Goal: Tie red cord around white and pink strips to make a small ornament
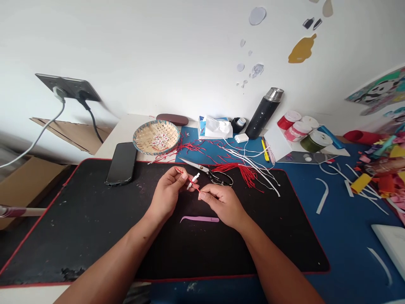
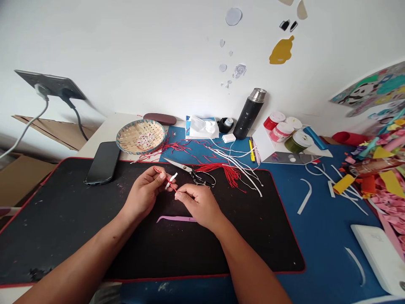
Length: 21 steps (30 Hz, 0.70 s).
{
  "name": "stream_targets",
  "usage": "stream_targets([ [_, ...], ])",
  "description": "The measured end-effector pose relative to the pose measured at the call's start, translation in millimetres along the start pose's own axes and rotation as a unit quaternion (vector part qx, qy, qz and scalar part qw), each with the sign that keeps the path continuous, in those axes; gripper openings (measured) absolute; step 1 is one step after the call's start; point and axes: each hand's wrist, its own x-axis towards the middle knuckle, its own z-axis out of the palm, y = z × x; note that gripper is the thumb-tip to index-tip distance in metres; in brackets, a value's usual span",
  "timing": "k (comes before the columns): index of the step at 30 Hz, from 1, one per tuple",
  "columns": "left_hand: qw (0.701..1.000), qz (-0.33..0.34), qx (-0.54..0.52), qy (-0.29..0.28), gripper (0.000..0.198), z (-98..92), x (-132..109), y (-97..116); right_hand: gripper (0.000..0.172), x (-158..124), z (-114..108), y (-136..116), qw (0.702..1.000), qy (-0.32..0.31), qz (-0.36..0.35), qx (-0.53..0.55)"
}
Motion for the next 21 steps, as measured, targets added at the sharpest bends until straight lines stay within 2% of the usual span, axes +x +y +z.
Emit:
stream_targets([
  [5,0.999,0.028,0.036,-0.028,0.037,2.0,-1.3,3.4,0.022,0.4,1.8,3.1,0.999,-0.005,0.029,0.013],
  [8,0.997,0.035,0.058,-0.042,0.036,2.4,-3.0,5.1,0.029,0.2,2.2,3.5,0.996,-0.028,0.059,0.06],
  [15,0.99,0.03,0.124,-0.062,0.036,5.2,-6.7,7.0,0.042,1.4,-0.8,5.7,0.984,0.056,0.088,0.141],
  [21,0.977,0.05,0.196,-0.065,0.03,8.9,-12.1,2.7,0.038,1.7,-0.8,6.4,0.984,0.039,0.085,0.148],
])
